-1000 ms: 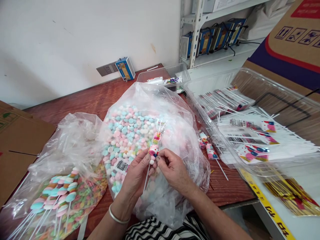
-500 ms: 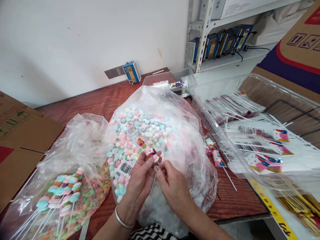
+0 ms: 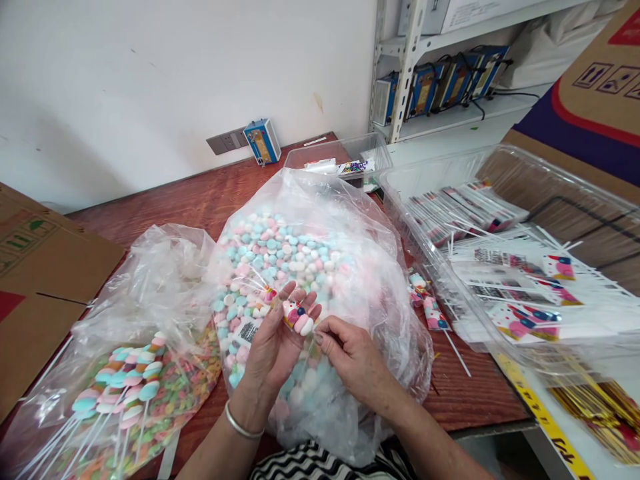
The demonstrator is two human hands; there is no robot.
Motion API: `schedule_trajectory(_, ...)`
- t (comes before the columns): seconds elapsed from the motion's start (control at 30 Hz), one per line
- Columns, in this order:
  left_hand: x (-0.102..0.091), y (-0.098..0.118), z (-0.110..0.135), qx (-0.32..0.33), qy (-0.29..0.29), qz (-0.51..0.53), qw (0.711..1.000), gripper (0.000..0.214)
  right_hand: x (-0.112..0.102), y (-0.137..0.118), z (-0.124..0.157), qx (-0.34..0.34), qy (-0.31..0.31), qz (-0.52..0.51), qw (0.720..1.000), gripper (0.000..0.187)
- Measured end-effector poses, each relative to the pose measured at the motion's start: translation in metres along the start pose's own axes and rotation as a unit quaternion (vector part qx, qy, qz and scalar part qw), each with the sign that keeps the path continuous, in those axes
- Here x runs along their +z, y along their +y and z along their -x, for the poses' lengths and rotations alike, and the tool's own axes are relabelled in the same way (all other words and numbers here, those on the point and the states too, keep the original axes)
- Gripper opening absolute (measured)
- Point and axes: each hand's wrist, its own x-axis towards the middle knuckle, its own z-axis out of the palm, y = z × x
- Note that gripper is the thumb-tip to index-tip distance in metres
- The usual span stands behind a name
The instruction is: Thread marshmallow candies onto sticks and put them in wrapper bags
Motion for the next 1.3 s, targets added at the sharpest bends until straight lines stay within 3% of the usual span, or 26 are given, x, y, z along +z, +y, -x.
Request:
schedule_trajectory(0.07,0.002,0.002,-0.002,0.007,0.023,-0.023,0.999,0.029,0.0,-0.003,0.001,-0.015,0.012,0.026,0.999,0.02)
schedule_trajectory(0.2,0.005,0.002,-0.002,-0.004,0.041,-0.076,0.996,0.025,0.001,-0.014,0.0,-0.071,0.097,0.157,0.98,0.015)
schedule_trajectory(0.33,0.008,-0.001,0.003,-0.014,0.027,-0.109,0.994,0.026,0.003,-0.022,-0.004,-0.088,0.084,0.24,0.963,0.012)
schedule_trajectory(0.63,0.007,-0.001,0.006,-0.027,0.013,-0.196,0.98,0.028,0.002,-0.029,-0.012,-0.08,0.037,0.276,0.957,0.014)
schedule_trajectory(0.7,0.005,-0.002,0.005,-0.022,0.023,-0.224,0.974,0.028,0.003,-0.029,-0.011,-0.1,0.043,0.316,0.942,0.013)
schedule_trajectory(0.8,0.003,-0.007,0.005,0.002,0.046,-0.264,0.963,0.025,0.009,-0.03,-0.009,-0.145,0.068,0.409,0.898,0.017)
schedule_trajectory(0.9,0.002,-0.011,0.004,0.036,0.054,-0.245,0.967,0.02,0.015,-0.031,-0.004,-0.197,0.07,0.454,0.866,0.022)
schedule_trajectory(0.97,0.002,-0.009,0.002,0.033,0.055,-0.168,0.984,0.019,0.016,-0.031,0.001,-0.215,0.07,0.392,0.892,0.022)
schedule_trajectory(1.03,0.002,-0.004,0.0,0.014,0.055,-0.072,0.996,0.02,0.015,-0.028,0.007,-0.187,0.092,0.292,0.933,0.018)
schedule_trajectory(1.1,0.002,0.001,-0.002,-0.001,0.058,0.002,0.998,0.019,0.014,-0.021,0.014,-0.115,0.118,0.215,0.963,0.012)
schedule_trajectory(1.17,0.002,0.005,-0.003,-0.011,0.064,0.045,0.997,0.017,0.014,-0.013,0.02,-0.029,0.099,0.137,0.985,0.014)
schedule_trajectory(1.23,0.002,0.006,-0.004,-0.015,0.067,0.069,0.995,0.014,0.018,-0.004,0.024,0.056,0.036,0.007,0.998,0.02)
schedule_trajectory(1.3,0.002,0.005,-0.004,-0.017,0.069,0.081,0.994,0.011,0.022,0.001,0.027,0.136,-0.016,-0.16,0.977,0.03)
